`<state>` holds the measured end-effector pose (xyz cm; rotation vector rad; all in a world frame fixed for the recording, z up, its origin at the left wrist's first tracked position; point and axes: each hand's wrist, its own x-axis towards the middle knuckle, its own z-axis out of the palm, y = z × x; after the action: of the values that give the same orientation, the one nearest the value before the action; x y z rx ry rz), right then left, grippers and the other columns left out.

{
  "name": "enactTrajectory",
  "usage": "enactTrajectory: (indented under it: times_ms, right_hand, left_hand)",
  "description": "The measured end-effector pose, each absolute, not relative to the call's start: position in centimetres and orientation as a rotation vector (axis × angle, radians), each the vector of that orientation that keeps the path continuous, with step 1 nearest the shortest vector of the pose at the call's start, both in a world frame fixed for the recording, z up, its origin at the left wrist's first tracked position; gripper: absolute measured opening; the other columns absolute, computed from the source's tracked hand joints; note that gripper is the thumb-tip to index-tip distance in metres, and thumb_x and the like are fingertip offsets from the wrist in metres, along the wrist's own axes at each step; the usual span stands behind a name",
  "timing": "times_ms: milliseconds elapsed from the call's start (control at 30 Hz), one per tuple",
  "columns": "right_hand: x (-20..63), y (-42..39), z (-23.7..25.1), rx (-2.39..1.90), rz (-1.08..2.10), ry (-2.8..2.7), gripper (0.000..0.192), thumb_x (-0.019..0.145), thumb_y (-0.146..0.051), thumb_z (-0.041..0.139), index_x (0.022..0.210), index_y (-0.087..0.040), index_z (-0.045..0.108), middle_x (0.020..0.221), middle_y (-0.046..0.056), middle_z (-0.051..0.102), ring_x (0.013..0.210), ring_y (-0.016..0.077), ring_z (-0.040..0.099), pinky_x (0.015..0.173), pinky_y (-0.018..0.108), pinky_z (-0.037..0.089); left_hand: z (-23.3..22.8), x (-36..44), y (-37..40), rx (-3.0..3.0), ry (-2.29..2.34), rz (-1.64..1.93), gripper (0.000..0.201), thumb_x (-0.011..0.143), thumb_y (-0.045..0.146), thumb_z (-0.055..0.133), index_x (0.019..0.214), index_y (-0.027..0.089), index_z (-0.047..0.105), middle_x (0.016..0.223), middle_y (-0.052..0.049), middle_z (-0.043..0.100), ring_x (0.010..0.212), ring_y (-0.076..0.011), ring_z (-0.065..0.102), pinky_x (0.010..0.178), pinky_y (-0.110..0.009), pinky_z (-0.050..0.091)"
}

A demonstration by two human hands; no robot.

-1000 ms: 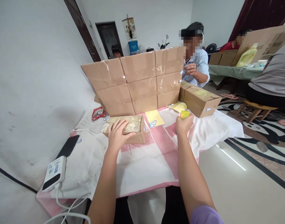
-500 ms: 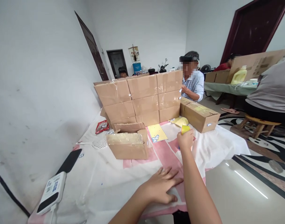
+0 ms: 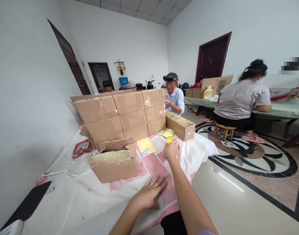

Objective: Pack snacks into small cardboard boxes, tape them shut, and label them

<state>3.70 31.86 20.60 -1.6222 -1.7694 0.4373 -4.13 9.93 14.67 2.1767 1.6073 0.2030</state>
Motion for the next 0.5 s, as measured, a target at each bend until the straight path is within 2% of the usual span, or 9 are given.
enactTrajectory:
  times_ms: [33, 100, 200, 267, 367, 500]
  right_hand:
    - [3.7, 31.9, 20.5, -1.623, 0.431, -1.773, 0.051, 0.093, -0.034, 0.049, 0.135, -0.006, 0.040, 0.127, 0.024, 0.057, 0.121, 0.0368, 0.058, 0.096, 0.043, 0.047]
    - [3.7, 31.9, 20.3, -1.624, 0.427, -1.783, 0.052, 0.093, -0.034, 0.049, 0.136, -0.006, 0.039, 0.126, 0.024, 0.057, 0.121, 0.0371, 0.058, 0.094, 0.043, 0.048]
    - [3.6, 32.1, 20.1, -1.621, 0.430, -1.801, 0.053, 0.094, -0.035, 0.049, 0.137, -0.006, 0.038, 0.127, 0.024, 0.057, 0.121, 0.0363, 0.058, 0.093, 0.042, 0.048]
    - [3.7, 32.3, 19.9, -1.612, 0.434, -1.809, 0.053, 0.094, -0.034, 0.049, 0.137, -0.006, 0.038, 0.127, 0.024, 0.057, 0.121, 0.0355, 0.058, 0.094, 0.041, 0.047]
    - [3.9, 32.3, 19.9, -1.587, 0.446, -1.820, 0.052, 0.094, -0.035, 0.049, 0.136, -0.007, 0.038, 0.129, 0.024, 0.056, 0.121, 0.0350, 0.058, 0.095, 0.041, 0.047]
    - [4.4, 32.3, 19.9, -1.532, 0.480, -1.851, 0.052, 0.094, -0.038, 0.048, 0.135, -0.008, 0.039, 0.127, 0.023, 0.058, 0.116, 0.0350, 0.062, 0.090, 0.041, 0.049]
  left_hand:
    - [14.2, -3.8, 9.9, 2.215, 1.659, 0.222, 0.106, 0.071, 0.029, 0.076, 0.161, 0.030, 0.018, 0.169, -0.006, 0.013, 0.155, -0.0355, 0.011, 0.123, -0.061, 0.015]
    - [13.0, -2.9, 10.2, 2.267, 1.805, 0.289, 0.086, 0.082, 0.024, 0.067, 0.158, 0.035, 0.029, 0.168, -0.003, 0.019, 0.154, -0.0336, 0.019, 0.122, -0.061, 0.019]
    - [10.7, -1.1, 11.3, 2.279, 2.142, 0.374, 0.049, 0.098, 0.026, 0.049, 0.144, 0.041, 0.051, 0.163, -0.001, 0.033, 0.147, -0.0315, 0.037, 0.116, -0.063, 0.032]
    - [9.1, -0.1, 12.0, 2.362, 2.377, 0.420, 0.040, 0.100, 0.028, 0.047, 0.136, 0.039, 0.060, 0.159, -0.004, 0.042, 0.141, -0.0319, 0.045, 0.110, -0.062, 0.040]
    - [7.1, 0.6, 12.3, 2.662, 2.462, 0.435, 0.043, 0.100, 0.026, 0.046, 0.142, 0.032, 0.056, 0.159, -0.005, 0.041, 0.143, -0.0305, 0.043, 0.109, -0.059, 0.043]
    - [5.7, 1.1, 11.1, 2.683, 2.196, 0.389, 0.055, 0.102, 0.027, 0.037, 0.156, 0.027, 0.033, 0.165, -0.001, 0.027, 0.152, -0.0252, 0.027, 0.117, -0.057, 0.040]
